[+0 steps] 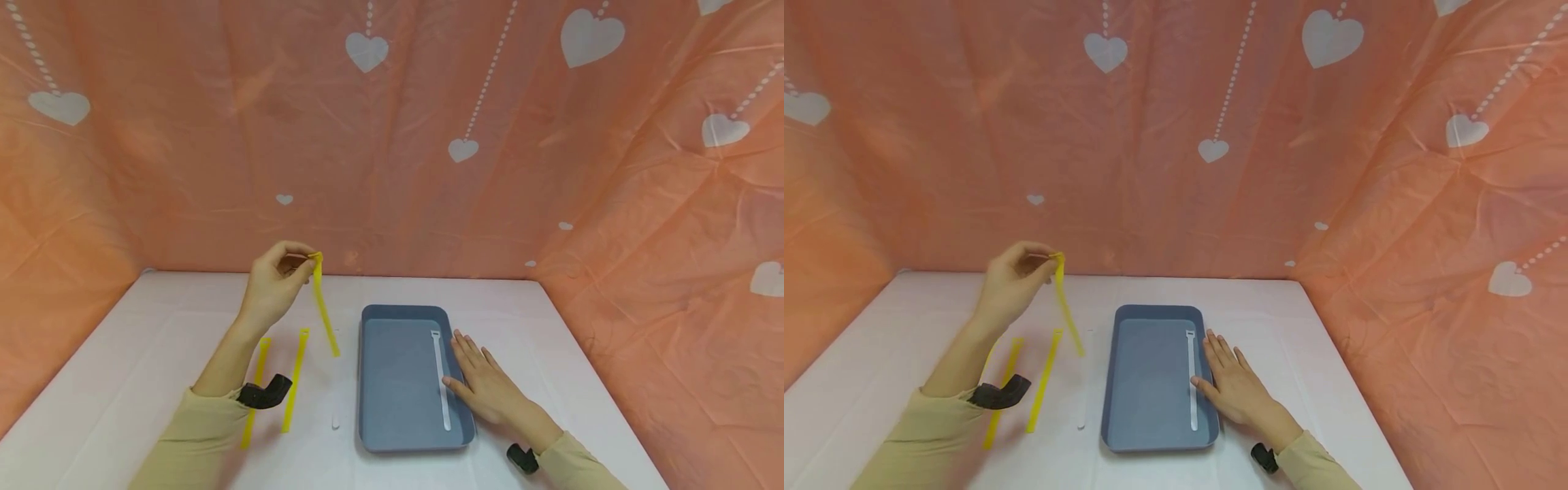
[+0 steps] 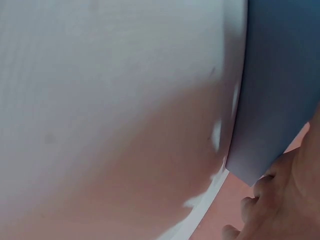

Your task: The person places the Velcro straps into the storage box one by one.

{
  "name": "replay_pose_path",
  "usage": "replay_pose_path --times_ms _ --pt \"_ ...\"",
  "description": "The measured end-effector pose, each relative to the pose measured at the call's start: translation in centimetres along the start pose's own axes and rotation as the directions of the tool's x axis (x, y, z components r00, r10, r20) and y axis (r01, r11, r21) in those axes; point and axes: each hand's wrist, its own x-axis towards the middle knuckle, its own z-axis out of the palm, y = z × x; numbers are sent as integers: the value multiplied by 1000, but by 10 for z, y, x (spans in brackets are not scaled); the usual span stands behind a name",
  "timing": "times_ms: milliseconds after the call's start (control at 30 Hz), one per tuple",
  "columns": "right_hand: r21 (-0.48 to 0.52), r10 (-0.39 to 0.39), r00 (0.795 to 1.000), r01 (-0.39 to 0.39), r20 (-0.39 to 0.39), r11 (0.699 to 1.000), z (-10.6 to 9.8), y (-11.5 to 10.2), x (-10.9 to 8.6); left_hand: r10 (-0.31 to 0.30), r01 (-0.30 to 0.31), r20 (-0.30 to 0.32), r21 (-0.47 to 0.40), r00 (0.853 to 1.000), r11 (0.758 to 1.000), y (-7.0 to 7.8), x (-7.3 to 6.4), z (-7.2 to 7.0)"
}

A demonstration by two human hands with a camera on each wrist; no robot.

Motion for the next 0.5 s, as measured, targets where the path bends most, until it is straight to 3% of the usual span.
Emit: replay_pose_path --times_ms 500 --pt "4 7 1000 -7 20 1000 -2 -1 0 -48 54 53 -124 997 991 -8 -5 49"
